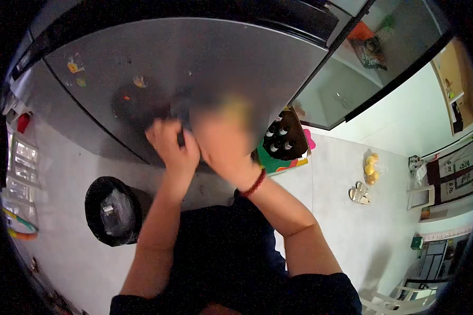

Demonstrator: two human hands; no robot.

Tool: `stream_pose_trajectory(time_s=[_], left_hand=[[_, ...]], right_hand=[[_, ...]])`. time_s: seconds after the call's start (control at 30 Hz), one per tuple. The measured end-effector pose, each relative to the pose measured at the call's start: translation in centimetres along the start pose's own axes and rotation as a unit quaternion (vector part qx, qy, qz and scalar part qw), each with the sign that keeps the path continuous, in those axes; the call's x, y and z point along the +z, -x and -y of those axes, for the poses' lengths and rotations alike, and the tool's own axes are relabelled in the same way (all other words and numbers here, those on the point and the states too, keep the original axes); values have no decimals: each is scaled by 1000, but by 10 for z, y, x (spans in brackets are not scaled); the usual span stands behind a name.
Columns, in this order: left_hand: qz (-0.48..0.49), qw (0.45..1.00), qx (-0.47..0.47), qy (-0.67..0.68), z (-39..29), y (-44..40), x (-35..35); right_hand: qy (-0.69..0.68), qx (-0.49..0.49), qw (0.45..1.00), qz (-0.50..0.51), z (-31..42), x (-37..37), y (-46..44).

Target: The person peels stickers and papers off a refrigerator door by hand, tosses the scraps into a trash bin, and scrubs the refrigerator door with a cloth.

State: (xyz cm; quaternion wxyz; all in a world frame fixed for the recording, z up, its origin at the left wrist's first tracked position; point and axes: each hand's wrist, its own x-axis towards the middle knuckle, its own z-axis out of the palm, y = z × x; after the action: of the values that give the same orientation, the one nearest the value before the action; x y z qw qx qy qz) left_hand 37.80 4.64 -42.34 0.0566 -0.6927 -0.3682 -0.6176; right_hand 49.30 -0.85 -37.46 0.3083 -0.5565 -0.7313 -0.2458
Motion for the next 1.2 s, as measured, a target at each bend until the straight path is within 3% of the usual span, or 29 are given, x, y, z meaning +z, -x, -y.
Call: stream_pose_trajectory(time_s=[0.03, 0.07, 0.1, 0.2, 0.3, 0.4, 0.47, 0.57, 0.63, 0.73, 0.83, 0.93, 1.0, 1.07, 1.13, 1.2], left_hand=[[54, 998, -31, -6, 11, 39, -5], [112, 991, -66, -13, 17, 67, -11], [126, 989, -79, -8, 17, 74, -13], [124, 988, -90, 4, 14, 68, -18], [25, 999, 3, 47, -18, -19, -17], [-91, 989, 93, 69, -38, -87, -8], [-93, 989, 95, 65, -26, -86, 0], [-14, 1000, 8, 25, 0, -21, -7], [107, 991, -74, 2, 16, 39, -14], [334, 927, -170, -9, 23, 68, -33], [179, 981, -63, -31, 7, 30, -45], [83, 993, -75, 47, -27, -15, -37], [93, 985, -71, 128, -33, -28, -19], [120, 940, -215, 237, -42, -24, 1], [144, 847, -366, 357, -51, -25, 11], [138, 801, -407, 416, -58, -27, 10]], right_hand=[[4, -36, 999, 19, 5, 11, 20], [-133, 7, 986, 97, 3, 31, 45], [-118, -14, 987, 107, 8, 38, 50], [-188, 50, 974, 119, 4, 32, 51], [-117, 19, 991, -63, -1, -14, -1], [-79, -16, 962, -261, -9, -34, -53], [-58, -19, 964, -259, -8, -22, -56], [-69, -22, 993, -93, 1, -1, -16], [-95, -10, 995, 13, 7, 17, 18], [-138, 33, 984, 104, 8, 34, 57], [-188, 118, 969, 112, 13, 21, 56], [-244, 189, 948, 80, 12, 17, 56], [-285, 225, 928, 86, 9, 16, 59], [-282, 243, 923, 99, 8, 16, 60], [-291, 268, 907, 141, 5, 17, 61], [-310, 248, 909, 131, 2, 19, 61]])
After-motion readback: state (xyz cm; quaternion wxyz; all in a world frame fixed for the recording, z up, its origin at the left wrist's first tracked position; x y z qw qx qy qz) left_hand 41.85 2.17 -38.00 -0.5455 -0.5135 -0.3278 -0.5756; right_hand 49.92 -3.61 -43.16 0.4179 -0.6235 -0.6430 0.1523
